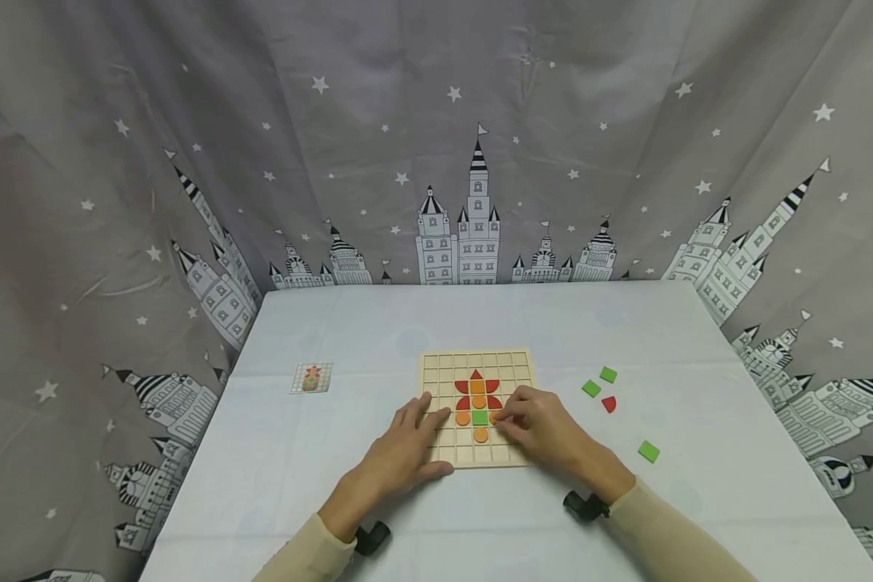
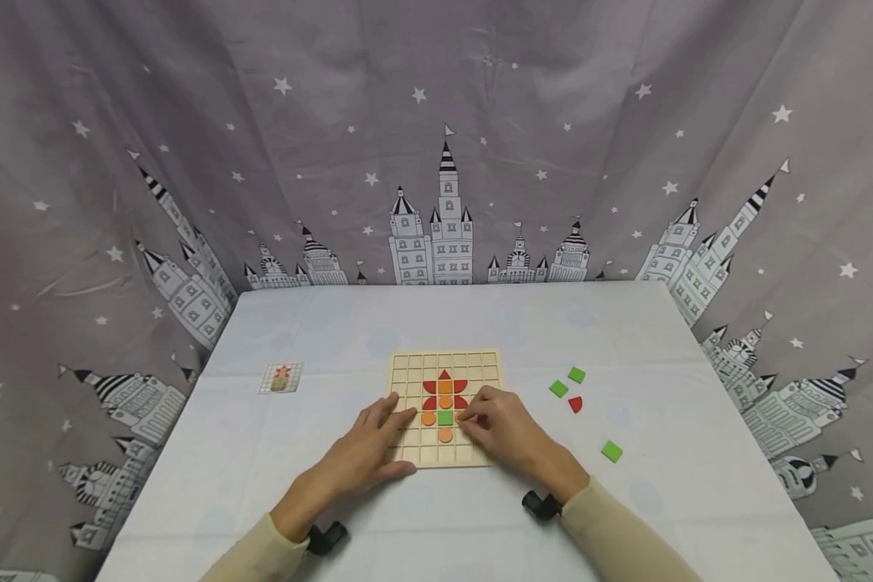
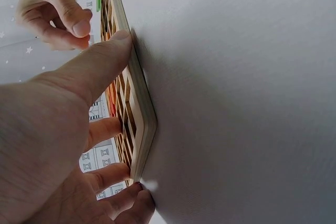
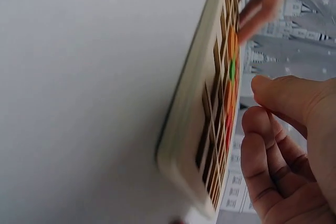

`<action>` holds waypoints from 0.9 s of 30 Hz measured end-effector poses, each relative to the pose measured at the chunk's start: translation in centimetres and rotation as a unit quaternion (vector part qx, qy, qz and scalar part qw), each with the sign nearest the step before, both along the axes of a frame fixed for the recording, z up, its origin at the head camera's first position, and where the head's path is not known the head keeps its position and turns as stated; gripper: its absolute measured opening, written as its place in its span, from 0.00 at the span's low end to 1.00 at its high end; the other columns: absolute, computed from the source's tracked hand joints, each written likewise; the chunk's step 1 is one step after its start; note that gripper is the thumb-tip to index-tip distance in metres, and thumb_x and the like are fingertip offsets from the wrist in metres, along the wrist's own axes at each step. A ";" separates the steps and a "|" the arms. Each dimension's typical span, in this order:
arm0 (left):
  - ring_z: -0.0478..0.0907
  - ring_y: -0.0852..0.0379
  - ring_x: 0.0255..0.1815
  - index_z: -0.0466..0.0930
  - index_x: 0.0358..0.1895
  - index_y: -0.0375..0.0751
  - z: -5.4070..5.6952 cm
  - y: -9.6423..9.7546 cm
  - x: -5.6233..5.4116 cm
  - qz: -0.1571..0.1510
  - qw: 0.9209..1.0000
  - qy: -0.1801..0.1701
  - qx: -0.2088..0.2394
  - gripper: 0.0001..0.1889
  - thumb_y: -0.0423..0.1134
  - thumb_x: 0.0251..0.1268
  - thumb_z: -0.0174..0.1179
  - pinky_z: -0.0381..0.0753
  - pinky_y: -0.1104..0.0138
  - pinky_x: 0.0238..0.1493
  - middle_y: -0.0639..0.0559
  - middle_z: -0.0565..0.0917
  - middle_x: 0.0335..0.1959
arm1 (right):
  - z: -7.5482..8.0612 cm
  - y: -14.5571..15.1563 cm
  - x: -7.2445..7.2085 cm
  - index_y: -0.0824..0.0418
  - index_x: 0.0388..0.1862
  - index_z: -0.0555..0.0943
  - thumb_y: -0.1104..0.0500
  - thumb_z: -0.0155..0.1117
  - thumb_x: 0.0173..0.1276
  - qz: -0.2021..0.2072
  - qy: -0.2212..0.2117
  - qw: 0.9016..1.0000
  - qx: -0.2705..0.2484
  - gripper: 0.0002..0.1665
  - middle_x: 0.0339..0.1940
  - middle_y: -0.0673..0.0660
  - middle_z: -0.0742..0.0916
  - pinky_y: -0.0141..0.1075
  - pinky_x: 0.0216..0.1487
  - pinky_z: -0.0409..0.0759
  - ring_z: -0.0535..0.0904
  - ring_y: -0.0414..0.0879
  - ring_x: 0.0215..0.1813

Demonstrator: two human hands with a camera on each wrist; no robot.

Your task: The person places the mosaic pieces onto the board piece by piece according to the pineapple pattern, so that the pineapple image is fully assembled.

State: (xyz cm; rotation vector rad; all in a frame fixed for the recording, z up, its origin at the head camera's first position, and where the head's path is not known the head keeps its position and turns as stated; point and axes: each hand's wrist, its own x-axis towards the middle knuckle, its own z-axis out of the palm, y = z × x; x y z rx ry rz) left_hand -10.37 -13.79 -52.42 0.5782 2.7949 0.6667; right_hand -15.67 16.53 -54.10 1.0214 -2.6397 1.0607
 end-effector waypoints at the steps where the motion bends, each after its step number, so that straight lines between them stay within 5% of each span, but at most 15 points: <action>1: 0.64 0.24 0.92 0.73 0.88 0.41 0.0 0.0 0.0 0.001 1.000 0.000 0.001 0.46 0.56 0.74 0.82 0.87 0.31 0.73 0.28 0.61 0.94 | 0.1 0.3 -0.1 0.59 0.46 0.99 0.65 0.86 0.72 -0.010 -0.004 1.000 0.001 0.06 0.42 0.50 0.93 0.30 0.43 0.87 0.85 0.38 0.41; 19: 0.63 0.24 0.93 0.72 0.88 0.42 0.1 0.1 0.1 0.004 1.000 -0.003 0.001 0.47 0.57 0.74 0.82 0.88 0.30 0.70 0.29 0.60 0.95 | 1.0 6.7 -1.9 0.64 0.53 0.96 0.66 0.91 0.66 -0.136 0.031 0.990 0.020 0.17 0.46 0.58 0.93 0.33 0.41 0.84 0.86 0.49 0.41; 27: 0.63 0.24 0.93 0.72 0.89 0.42 0.2 0.0 0.1 0.005 1.000 -0.005 0.004 0.47 0.56 0.74 0.82 0.88 0.30 0.70 0.29 0.60 0.95 | 1.2 9.1 -2.5 0.64 0.63 0.94 0.60 0.91 0.68 -0.206 -0.024 0.976 0.063 0.26 0.53 0.64 0.92 0.43 0.47 0.87 0.88 0.56 0.48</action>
